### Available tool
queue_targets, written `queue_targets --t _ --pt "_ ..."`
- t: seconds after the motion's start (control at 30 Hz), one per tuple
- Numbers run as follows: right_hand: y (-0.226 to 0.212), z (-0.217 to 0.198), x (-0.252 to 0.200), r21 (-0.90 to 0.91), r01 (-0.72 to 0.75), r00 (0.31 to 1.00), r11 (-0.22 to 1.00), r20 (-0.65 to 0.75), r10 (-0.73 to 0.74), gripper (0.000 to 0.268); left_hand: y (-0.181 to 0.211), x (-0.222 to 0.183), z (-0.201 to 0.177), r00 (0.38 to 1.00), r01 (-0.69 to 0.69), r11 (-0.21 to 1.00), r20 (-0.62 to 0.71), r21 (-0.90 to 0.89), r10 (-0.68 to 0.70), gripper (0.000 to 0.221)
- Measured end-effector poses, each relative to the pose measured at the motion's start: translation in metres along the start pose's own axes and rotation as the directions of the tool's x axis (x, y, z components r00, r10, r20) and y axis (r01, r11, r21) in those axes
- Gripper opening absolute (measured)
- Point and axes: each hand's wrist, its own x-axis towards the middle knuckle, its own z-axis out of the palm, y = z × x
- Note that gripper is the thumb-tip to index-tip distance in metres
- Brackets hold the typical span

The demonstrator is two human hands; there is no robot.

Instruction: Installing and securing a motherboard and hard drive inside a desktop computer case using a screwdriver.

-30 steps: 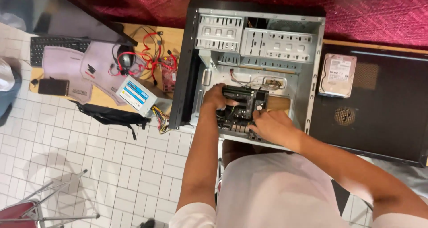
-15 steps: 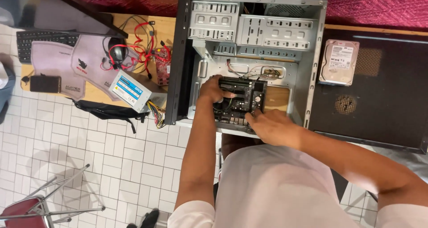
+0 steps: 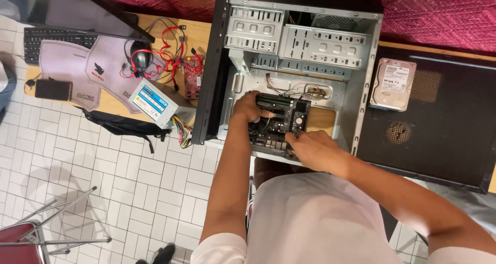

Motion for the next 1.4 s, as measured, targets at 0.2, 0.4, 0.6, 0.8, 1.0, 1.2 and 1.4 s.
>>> queue_targets --t 0.2,0.4,0.6,0.8,1.0,1.2,1.4 --pt "-0.021 0.001 -0.012 -0.077 -0.012 0.997 0.997 -0.083 0.006 0.027 0.000 0.003 -0.003 1.000 0.006 1.000 0.005 0.003 -0.006 0.106" --pt "-0.008 0.029 0.003 -0.043 0.028 1.000 0.999 0.006 -0.028 0.043 -0.004 0.007 -0.001 1.000 -0.001 1.000 -0.002 0.015 0.001 0.107" --pt "-0.011 0.004 -0.010 0.026 0.037 0.997 0.999 0.064 -0.038 0.048 0.005 -0.003 -0.006 1.000 -0.010 0.999 0.013 0.044 0.010 0.106" --pt "-0.002 0.025 -0.003 -0.015 0.078 0.996 0.997 -0.031 -0.079 0.048 0.000 0.005 -0.003 1.000 0.010 0.999 0.010 0.044 -0.010 0.106" --pt "-0.006 0.018 -0.005 -0.010 0.071 0.997 0.997 -0.038 -0.071 0.046 -0.002 0.006 -0.002 1.000 0.018 0.997 -0.001 0.074 -0.018 0.106" --pt "-0.006 0.016 -0.003 0.067 0.041 0.998 0.997 -0.040 -0.038 0.049 0.004 -0.001 -0.007 1.000 0.019 0.998 -0.002 0.061 -0.019 0.104" --pt "-0.006 0.010 -0.007 0.153 0.023 0.999 0.988 -0.048 -0.015 0.052 0.005 -0.003 -0.004 1.000 0.023 0.999 -0.013 0.034 -0.023 0.105"
